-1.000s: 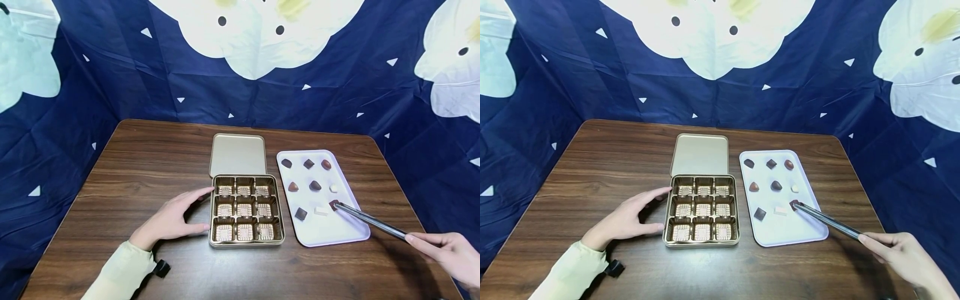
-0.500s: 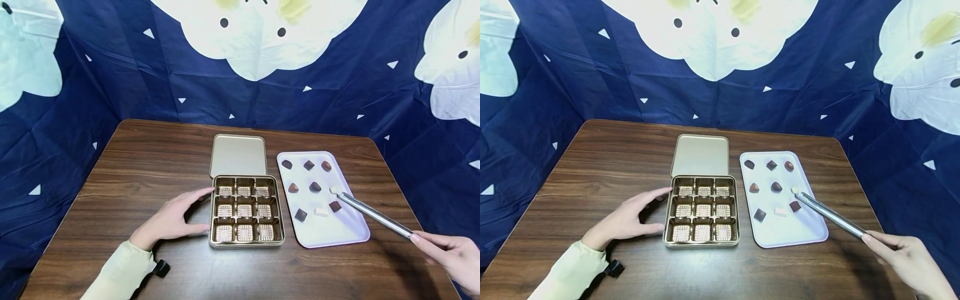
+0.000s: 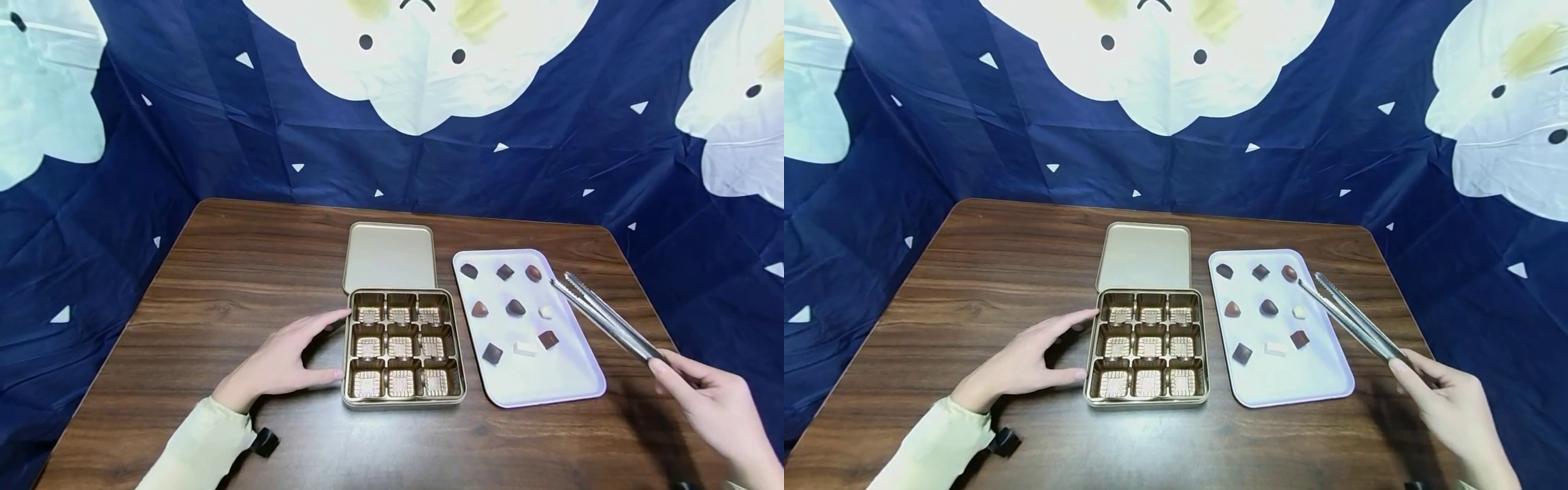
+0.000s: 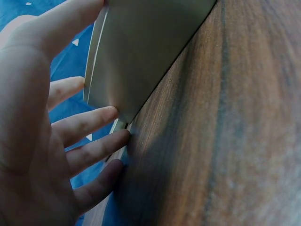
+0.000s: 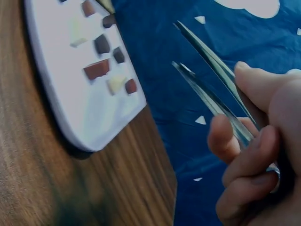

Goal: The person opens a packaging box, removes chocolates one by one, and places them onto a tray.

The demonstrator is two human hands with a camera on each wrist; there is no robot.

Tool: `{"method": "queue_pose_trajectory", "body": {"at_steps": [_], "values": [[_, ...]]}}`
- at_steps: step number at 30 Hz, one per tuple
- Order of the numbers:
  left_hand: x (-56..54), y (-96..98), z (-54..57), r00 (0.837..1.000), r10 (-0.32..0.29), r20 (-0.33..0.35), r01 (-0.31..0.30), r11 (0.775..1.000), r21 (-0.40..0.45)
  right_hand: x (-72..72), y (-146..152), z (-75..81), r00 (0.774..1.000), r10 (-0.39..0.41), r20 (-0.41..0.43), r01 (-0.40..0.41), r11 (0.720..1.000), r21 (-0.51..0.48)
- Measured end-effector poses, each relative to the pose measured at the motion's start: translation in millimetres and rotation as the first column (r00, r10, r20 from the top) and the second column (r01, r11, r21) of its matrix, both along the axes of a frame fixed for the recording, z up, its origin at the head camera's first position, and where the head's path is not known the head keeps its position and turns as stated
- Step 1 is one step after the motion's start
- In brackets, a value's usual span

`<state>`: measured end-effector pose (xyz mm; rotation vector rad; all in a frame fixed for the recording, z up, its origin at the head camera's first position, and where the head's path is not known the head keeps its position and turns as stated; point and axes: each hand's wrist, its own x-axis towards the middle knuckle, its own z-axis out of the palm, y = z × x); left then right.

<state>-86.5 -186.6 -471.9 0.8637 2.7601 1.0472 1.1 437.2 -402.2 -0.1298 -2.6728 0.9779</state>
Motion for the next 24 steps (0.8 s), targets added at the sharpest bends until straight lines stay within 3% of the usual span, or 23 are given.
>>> {"method": "queue_pose_trajectory", "body": {"at_steps": [9,16,24], "values": [[-0.2,0.3,-1.3,1.000,-0.003,-0.007,0.003,1.000,0.006,-17.0,-5.1,-13.5,0.995,-0.096,-0.039,0.101,0.979,0.179],[-0.2,1.0,-2.2,1.000,0.004,0.002,-0.004,1.000,0.006,-23.7,5.7,-32.7,0.995,-0.068,0.066,0.048,0.960,0.275],[0.8,0.8,-1.8,1.000,0.011,0.004,-0.011,1.000,0.007,-29.9,11.0,-49.1,0.992,-0.078,0.094,0.047,0.956,0.291]]}}
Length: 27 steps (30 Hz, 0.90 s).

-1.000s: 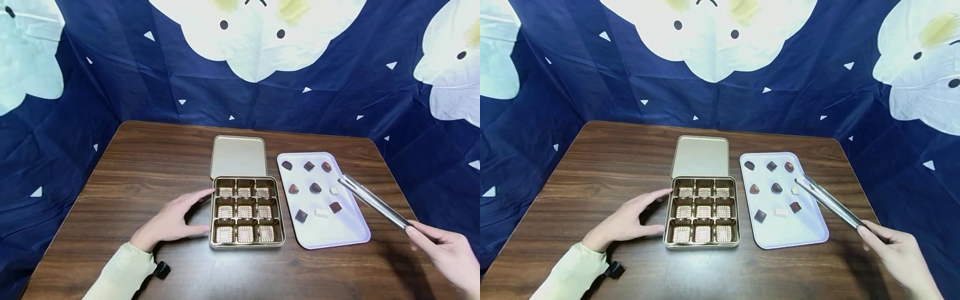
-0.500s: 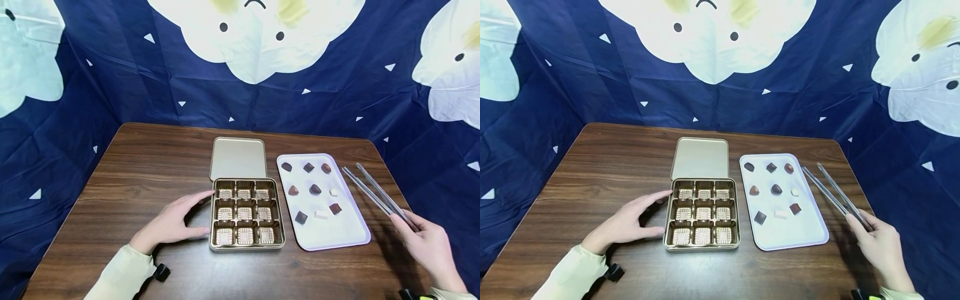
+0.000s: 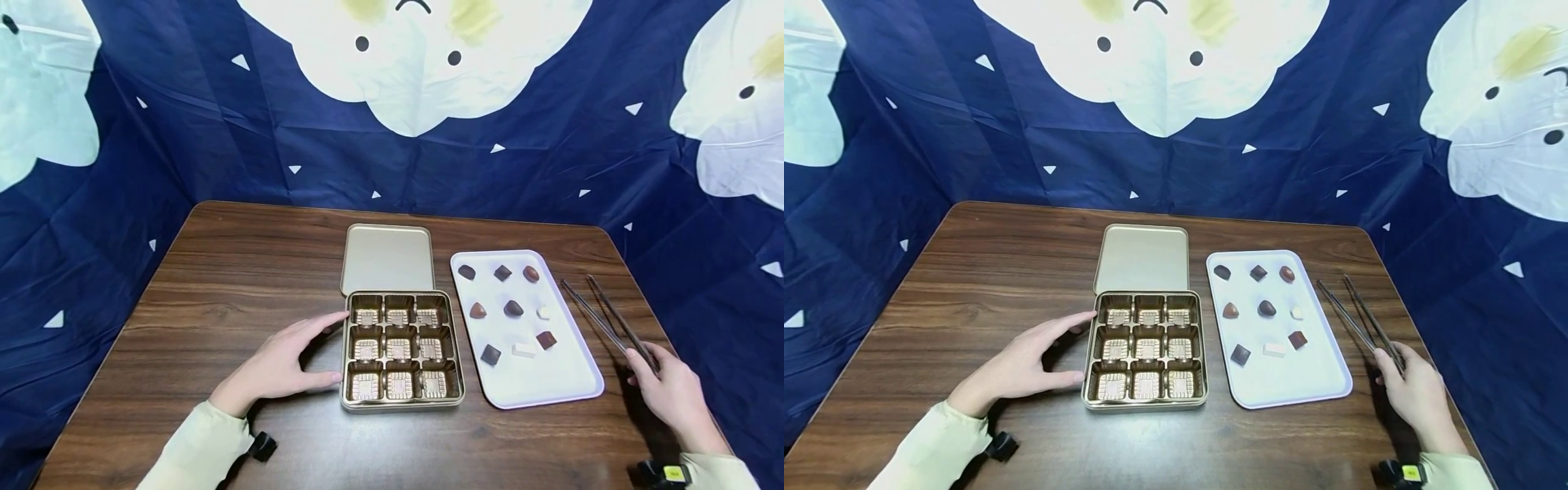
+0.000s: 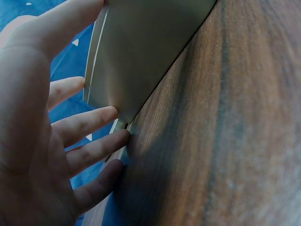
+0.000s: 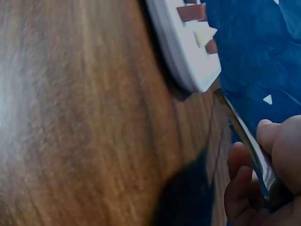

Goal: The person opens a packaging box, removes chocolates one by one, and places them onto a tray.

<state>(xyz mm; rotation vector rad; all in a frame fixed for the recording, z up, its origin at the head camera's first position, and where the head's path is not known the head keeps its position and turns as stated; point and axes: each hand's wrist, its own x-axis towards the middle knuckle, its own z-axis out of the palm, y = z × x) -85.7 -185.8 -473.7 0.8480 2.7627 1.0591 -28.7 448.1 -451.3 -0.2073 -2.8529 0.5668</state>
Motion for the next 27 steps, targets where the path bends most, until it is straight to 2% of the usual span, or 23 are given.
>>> {"method": "queue_pose_trajectory", "body": {"at_steps": [4,8,13,17,21,24,27], "values": [[0.4,0.5,1.8,1.000,0.000,0.005,0.000,1.000,0.000,-0.6,1.2,-4.7,1.000,-0.015,0.012,0.015,1.000,-0.013],[0.3,0.8,2.7,1.000,-0.001,0.008,0.001,1.000,0.001,-1.3,3.6,-10.3,1.000,-0.006,0.024,0.006,1.000,0.014],[-1.0,0.9,2.3,1.000,0.000,-0.001,0.000,1.000,-0.001,-5.4,5.0,-14.1,1.000,-0.018,0.004,0.017,0.995,0.103],[-1.5,1.8,1.8,1.000,-0.004,-0.010,0.004,1.000,-0.002,-9.0,4.2,-10.5,0.999,-0.030,0.021,0.026,0.984,0.176],[-0.6,2.5,1.2,1.000,-0.004,-0.011,0.004,1.000,-0.001,-10.1,3.6,-3.1,0.988,-0.074,0.132,0.041,0.971,0.236],[-0.3,2.6,0.4,1.000,0.000,-0.010,0.000,1.000,-0.003,-10.5,3.3,1.7,0.962,-0.123,0.244,0.051,0.958,0.283],[-0.5,2.6,-0.7,1.000,0.000,-0.009,0.000,1.000,-0.005,-10.7,2.3,3.2,0.948,-0.135,0.288,0.040,0.949,0.313]]}}
